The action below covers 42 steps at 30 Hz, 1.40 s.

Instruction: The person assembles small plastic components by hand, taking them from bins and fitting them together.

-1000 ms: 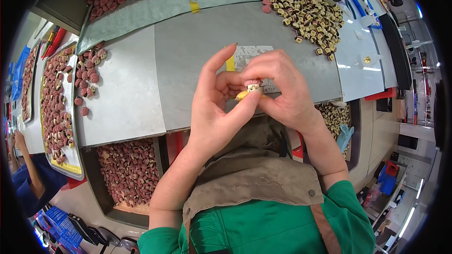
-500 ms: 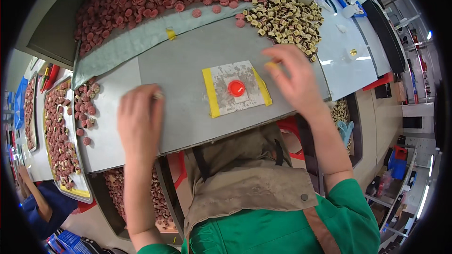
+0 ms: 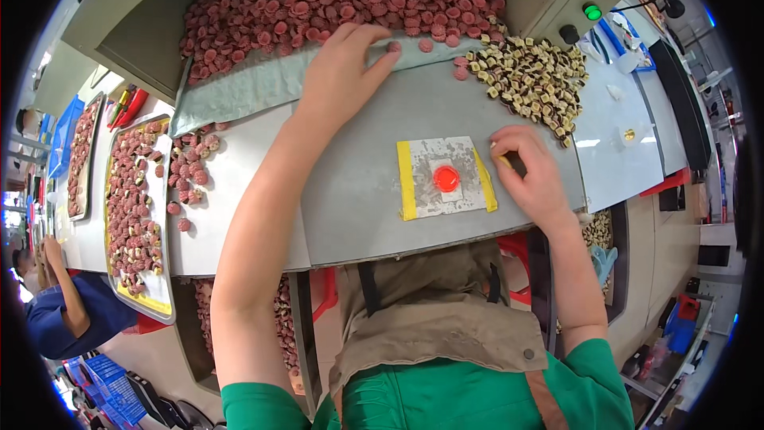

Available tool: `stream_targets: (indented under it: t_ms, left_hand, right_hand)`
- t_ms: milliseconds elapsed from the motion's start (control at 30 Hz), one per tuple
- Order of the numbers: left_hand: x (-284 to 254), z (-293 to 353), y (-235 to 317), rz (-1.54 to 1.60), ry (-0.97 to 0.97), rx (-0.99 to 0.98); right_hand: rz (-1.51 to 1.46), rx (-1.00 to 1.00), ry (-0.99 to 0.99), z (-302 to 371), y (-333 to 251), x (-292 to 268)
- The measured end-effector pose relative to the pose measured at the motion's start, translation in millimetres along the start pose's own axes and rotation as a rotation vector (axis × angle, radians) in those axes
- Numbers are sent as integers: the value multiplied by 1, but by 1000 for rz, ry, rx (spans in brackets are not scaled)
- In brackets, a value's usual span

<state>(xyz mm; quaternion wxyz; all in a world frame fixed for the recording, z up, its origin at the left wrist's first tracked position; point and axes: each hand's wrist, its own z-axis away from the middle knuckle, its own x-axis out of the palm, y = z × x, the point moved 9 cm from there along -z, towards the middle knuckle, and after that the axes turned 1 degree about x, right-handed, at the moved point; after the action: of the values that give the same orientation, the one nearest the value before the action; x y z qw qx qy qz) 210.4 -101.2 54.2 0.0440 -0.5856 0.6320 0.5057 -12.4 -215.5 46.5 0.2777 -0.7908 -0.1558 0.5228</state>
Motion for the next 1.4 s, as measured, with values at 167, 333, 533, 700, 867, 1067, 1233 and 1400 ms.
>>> stream_targets:
  t_ms: [167, 333, 533, 700, 867, 1067, 1233, 1400]
  left_hand:
    - [34, -8, 0, -83, -42, 152]
    - [17, 31, 26, 413, -130, -194]
    - [32, 126, 46, 1246, -123, -749]
    - [59, 156, 62, 1817, -91, -874]
    - [61, 164, 57, 1849, 29, -865]
    - [58, 165, 56, 1836, 68, -845]
    - [54, 165, 56, 1835, 102, -769]
    - [50, 167, 55, 1744, 119, -756]
  right_hand:
    - [-188, 181, -6, 17, 17, -3]
    - [-80, 149, 23, 19, 22, -13]
    - [121, 57, 15, 20, 20, -14]
    - [198, -10, -54, 14, 5, -9]
    - [-75, 145, -102, 11, -4, 5]
    - [-20, -69, -156, 4, -44, 37]
    - [61, -100, -142, -1, -45, 46]
    - [-7, -226, -188, -4, -51, 49]
